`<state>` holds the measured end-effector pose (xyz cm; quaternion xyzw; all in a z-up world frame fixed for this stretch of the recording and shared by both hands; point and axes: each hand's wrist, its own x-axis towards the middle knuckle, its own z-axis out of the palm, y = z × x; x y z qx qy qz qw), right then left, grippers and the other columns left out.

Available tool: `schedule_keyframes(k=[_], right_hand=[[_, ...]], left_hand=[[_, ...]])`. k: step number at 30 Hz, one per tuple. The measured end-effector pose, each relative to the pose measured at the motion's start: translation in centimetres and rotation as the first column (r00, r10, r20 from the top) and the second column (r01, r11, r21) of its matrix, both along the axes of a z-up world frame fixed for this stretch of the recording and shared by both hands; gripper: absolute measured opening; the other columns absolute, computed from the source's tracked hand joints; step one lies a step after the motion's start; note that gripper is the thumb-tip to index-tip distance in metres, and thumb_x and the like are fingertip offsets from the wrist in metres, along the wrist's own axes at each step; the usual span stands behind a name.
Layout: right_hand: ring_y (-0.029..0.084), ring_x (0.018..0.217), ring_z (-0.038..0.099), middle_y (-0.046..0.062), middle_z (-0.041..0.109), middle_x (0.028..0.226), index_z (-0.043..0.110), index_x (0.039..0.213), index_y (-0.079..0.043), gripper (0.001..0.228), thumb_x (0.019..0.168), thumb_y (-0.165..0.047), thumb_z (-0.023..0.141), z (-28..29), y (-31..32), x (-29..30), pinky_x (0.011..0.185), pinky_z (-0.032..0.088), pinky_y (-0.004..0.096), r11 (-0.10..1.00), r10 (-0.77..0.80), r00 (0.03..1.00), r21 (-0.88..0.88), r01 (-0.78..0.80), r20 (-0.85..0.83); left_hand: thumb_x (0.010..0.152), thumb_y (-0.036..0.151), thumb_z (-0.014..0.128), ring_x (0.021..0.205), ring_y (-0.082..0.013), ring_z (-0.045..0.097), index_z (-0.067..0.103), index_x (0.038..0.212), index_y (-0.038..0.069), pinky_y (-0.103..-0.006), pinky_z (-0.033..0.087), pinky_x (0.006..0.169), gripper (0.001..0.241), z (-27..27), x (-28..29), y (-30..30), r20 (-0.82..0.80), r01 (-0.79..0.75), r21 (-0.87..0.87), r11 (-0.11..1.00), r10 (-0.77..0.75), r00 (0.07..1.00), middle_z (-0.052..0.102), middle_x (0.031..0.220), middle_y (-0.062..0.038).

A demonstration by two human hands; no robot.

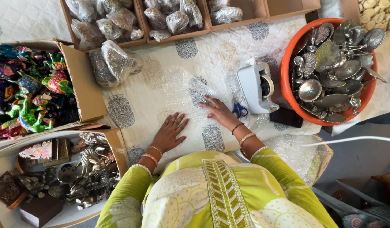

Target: The person wraps decorative metal figurines and ornaments in clear plastic wrap, wiping some items with a cloth first, and places the wrapped items into compartmented cardboard boxes on the table. They continue wrapping and packing items one at a time throughout the episode.

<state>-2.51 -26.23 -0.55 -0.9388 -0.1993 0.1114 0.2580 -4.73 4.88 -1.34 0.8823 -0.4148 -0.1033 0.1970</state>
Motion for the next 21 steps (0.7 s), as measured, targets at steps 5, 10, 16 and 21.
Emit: schedule_keyframes(k=[5,10,16,21], right_hand=[[0.034,0.138,0.044,0.011,0.04,0.155,0.049,0.147,-0.024,0.078,0.076,-0.009,0.078,3.8,1.7,0.2,0.114,0.042,0.042,0.999,-0.046,0.997,0.026,0.044,0.063],[0.025,0.126,0.055,0.006,0.058,0.142,0.058,0.143,-0.017,0.062,0.091,0.015,0.056,3.9,3.7,-2.0,0.113,0.049,0.035,0.986,0.074,0.995,-0.156,-0.064,0.063],[0.028,0.129,0.054,0.011,0.059,0.14,0.057,0.141,-0.005,0.058,0.085,0.007,0.051,4.3,5.0,-4.5,0.112,0.044,0.041,0.999,0.044,0.998,0.01,-0.044,0.047],[0.03,0.137,0.047,0.013,0.054,0.146,0.05,0.148,-0.004,0.064,0.085,0.004,0.049,3.7,5.4,-5.7,0.115,0.038,0.043,0.997,0.039,0.993,-0.063,-0.032,0.114]], left_hand=[[0.095,0.048,0.056,0.154,-0.034,0.018,0.026,0.16,0.014,-0.0508,0.013,0.125,0.079,1.1,0.3,-0.4,-0.007,-0.004,0.031,1.0,0.004,1.0,0.023,0.167,-0.013],[0.094,0.045,0.058,0.153,-0.0372,0.017,0.028,0.159,0.012,-0.0549,0.012,0.124,0.08,3.6,0.5,-1.4,0.004,0.03,0.196,0.98,-0.032,0.999,0.022,0.165,-0.018],[0.095,0.039,0.059,0.153,-0.0327,0.022,0.035,0.155,0.004,-0.062,0.013,0.122,0.073,2.4,0.1,-1.5,0.021,0.029,0.253,0.967,-0.035,0.999,0.032,0.162,-0.01],[0.09,0.037,0.062,0.152,-0.032,0.023,0.039,0.152,0.007,-0.06,0.014,0.123,0.073,1.9,0.0,-1.2,-0.011,-0.004,0.108,0.994,0.005,1.0,0.035,0.161,-0.01]])
